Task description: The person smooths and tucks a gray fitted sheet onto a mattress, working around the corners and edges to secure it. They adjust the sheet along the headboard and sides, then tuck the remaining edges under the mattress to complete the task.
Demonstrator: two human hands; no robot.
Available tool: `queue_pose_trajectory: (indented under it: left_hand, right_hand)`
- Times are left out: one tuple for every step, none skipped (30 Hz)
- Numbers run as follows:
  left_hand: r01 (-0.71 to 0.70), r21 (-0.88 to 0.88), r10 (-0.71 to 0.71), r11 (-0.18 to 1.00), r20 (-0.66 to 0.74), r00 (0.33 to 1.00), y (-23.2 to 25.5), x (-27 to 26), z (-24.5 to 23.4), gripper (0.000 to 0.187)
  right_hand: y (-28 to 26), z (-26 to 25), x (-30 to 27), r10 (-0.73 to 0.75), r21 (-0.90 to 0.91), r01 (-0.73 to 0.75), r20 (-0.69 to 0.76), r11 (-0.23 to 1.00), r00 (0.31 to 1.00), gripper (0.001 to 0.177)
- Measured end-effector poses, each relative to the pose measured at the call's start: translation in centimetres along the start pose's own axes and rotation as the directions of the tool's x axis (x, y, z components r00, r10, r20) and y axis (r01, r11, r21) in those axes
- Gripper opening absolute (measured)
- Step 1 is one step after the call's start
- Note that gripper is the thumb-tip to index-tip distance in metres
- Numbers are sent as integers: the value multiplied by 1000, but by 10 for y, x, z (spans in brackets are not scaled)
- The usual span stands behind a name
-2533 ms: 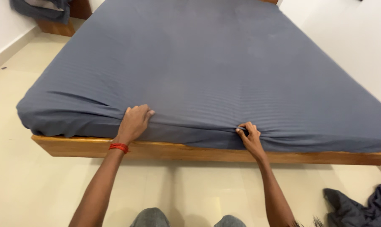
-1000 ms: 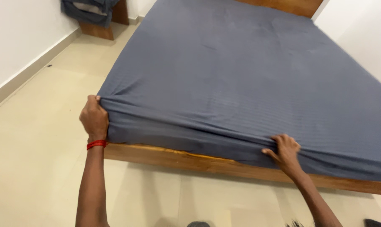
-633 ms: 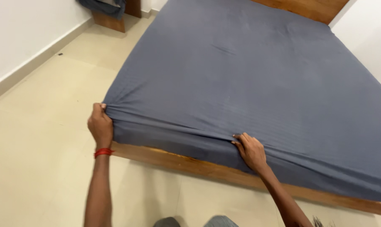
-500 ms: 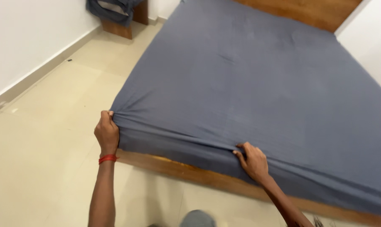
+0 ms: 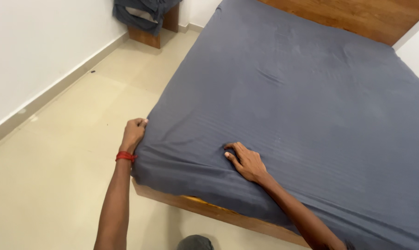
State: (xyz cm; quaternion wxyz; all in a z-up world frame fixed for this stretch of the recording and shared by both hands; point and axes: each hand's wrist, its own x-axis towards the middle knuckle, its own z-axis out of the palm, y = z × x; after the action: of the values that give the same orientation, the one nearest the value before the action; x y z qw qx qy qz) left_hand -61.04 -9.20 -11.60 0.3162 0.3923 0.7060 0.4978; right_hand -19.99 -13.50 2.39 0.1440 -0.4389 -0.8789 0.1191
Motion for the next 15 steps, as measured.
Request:
queue_pose_trajectory:
  left_hand:
    - [-61,25,62,998,-37,997,-1,1,1,30]
    - [-121,52,125,991,-72,990,-2,2,4,27]
    - [-178,76,186,981,-110,976,-4,5,4,25]
    - [-158,93,168,983,-113,979,-10,6,-4,25]
    - [-121,106,133,987,-118,984,-23,-2,-13,26]
    - [-84,118,98,989,-123,988,-35,-10,-19,27]
    - [-190,155,217,969,-178,960,-39,-11,-17,26]
    - [-291,198,333,936,-228,915,-41,-12,-11,25]
    - [-377,232,431,897,-269,861,-45,-19,0,24]
    - [-218,146,240,965,-149,959,-45,-24,2,28]
    - [-51,94,53,994,-19,998,-40,-19,-12,31]
    - [123,64,-130,990,119,984,-30,-14,-22,35]
    - [89,99,-99,991,93,991,-21,-12,-23,35]
    - [57,136,-67,989,68,995,-15,-9,-24,35]
    - [23,173,-32,985,47,998,-11,-4,-23,36]
  right_hand:
    - [1,4,9,-34,2,34,-27,999,999,43]
    - [2,9,15,-67,3,68,-54,998,996,42]
    - [5,12,21,13,-32,-13,-12,999,1000,42]
    - [8,16,25,95,-71,-92,27,993,995,42]
    - [11,18,26,176,-117,-166,79,979,981,41]
    - [15,20,24,95,-58,-93,32,994,995,40]
    - [17,20,23,18,2,-18,-33,1000,999,39]
    - [19,21,25,-55,58,61,-102,996,993,37]
    - [23,21,23,-47,33,51,-96,998,994,37]
    - [25,21,21,-40,9,41,-91,999,995,36]
    - [21,24,26,-43,-4,43,-100,999,994,36]
    - [18,26,29,-2,-11,1,-91,1000,996,37]
    - [15,25,28,41,-22,-43,-80,999,996,38]
    - [12,24,28,84,-33,-87,-70,996,994,39]
    - [10,23,29,102,-41,-105,-63,994,993,39]
